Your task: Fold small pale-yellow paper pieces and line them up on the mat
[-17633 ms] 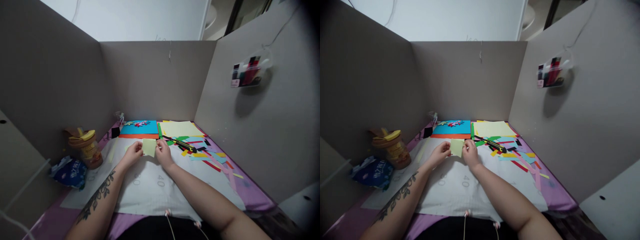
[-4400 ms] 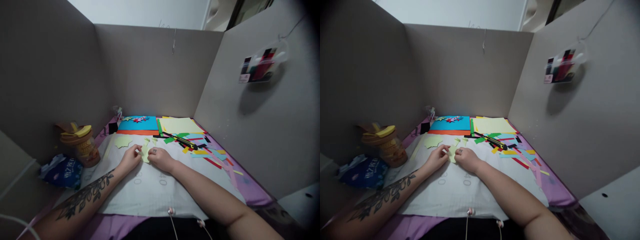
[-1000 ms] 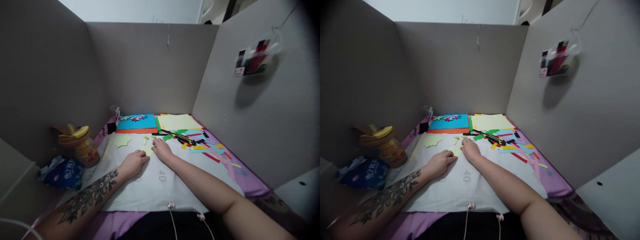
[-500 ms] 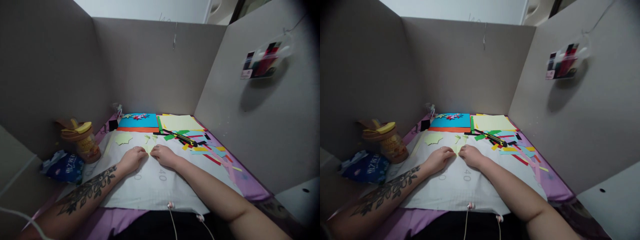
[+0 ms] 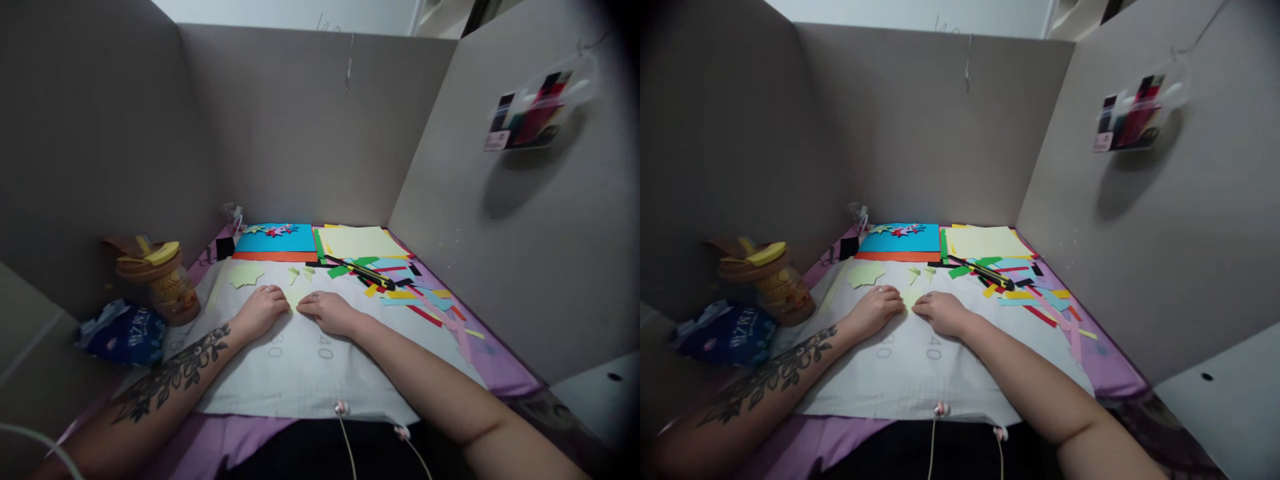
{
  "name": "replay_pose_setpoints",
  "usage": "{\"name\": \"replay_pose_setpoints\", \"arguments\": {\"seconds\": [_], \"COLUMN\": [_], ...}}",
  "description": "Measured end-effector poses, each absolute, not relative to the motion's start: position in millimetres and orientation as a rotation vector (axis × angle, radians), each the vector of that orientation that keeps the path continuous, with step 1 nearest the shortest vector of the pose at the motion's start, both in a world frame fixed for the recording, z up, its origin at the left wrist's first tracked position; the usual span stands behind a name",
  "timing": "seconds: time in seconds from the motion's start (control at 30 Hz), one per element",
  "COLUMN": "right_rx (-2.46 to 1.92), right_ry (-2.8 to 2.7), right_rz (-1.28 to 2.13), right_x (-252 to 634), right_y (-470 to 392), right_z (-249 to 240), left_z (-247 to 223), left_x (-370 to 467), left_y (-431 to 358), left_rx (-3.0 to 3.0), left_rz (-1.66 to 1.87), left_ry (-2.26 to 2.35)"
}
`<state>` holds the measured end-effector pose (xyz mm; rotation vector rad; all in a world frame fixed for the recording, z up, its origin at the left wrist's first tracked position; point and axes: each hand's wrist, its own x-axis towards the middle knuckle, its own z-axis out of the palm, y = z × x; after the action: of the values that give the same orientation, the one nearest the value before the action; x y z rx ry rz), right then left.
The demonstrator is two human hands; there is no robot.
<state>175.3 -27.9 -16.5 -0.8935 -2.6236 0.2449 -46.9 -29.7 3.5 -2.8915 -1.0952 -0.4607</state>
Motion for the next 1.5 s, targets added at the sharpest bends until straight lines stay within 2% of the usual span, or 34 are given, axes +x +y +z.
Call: {"name": "replay_pose_setpoints", "arguments": {"seconds": [0.3, 0.67, 0.8, 1.0, 1.3, 1.5], "right_rx": [-0.795, -0.812, -0.913, -0.714, -0.756, -0.809], "right_ry": [-2.717, -2.692, -2.628, -2.645, -2.631, -2.618], "right_rz": [0.213, 0.298, 0.311, 0.261, 0.291, 0.269], "right_x": [176, 177, 176, 179, 176, 168], "right_y": [-27, -27, -26, -19, -22, -27], "right_z": [-8, -7, -8, -20, -17, -16], "left_z": [-7, -3, -5, -4, -3, -4], "left_x": [-45, -37, -35, -32, -26, -31], "left_y": [-18, -6, -6, -6, -7, -4], "left_rx": [-2.939, -2.967, -2.923, -2.898, -2.813, -2.829], "left_rz": [-0.69, -0.603, -0.604, -0.567, -0.513, -0.62], "left_ry": [-1.45, -1.826, -1.863, -1.881, -1.959, -1.922]}}
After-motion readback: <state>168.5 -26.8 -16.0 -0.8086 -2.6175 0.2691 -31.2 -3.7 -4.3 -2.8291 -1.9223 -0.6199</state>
